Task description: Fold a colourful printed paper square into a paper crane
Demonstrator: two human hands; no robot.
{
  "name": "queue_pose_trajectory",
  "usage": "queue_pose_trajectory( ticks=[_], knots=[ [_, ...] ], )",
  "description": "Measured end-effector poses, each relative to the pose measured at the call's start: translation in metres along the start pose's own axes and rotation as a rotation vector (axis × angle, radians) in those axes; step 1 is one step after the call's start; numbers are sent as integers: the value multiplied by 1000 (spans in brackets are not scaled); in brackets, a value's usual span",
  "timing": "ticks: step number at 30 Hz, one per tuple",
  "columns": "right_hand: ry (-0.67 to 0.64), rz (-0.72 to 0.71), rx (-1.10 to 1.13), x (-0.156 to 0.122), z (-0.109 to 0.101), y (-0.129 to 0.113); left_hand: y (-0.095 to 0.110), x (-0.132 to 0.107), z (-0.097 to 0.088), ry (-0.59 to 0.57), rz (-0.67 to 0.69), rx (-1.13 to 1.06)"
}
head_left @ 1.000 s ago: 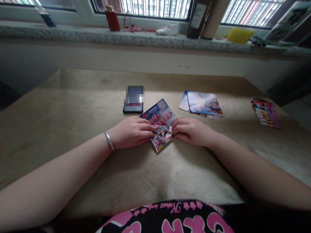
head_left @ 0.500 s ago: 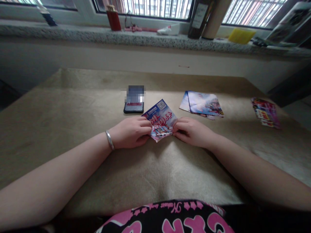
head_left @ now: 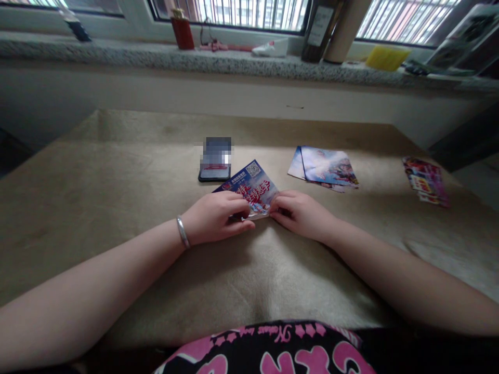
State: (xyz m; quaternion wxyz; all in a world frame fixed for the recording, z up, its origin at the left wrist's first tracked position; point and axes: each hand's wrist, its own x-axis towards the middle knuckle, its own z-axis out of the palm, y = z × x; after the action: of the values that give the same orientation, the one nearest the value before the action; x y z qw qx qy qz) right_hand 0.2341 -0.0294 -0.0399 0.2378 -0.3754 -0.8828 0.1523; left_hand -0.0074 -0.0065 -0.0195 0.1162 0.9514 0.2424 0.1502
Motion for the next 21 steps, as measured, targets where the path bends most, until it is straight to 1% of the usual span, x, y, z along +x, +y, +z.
queue_pose_trajectory(
  ticks=[6,10,12,14,18,21],
  knots=[
    [-13,-13,1,-1,-3,1,1,-2,3,1,-167,-73],
    [21,-5,-74,-3,-5,2,1,1,2,-40,-322,-145],
    [16,14,-109,-3,-6,2,1,3,2,-49,-370,-142],
    [17,20,-128,-3,-6,3,0,4,2,-41,-366,-108],
    [15,-22,-136,-3,-5,7,-2,5,4,-13,-299,-6],
    [-4,-32,-111,-3,-4,9,-3,5,6,7,-307,39]
  ],
)
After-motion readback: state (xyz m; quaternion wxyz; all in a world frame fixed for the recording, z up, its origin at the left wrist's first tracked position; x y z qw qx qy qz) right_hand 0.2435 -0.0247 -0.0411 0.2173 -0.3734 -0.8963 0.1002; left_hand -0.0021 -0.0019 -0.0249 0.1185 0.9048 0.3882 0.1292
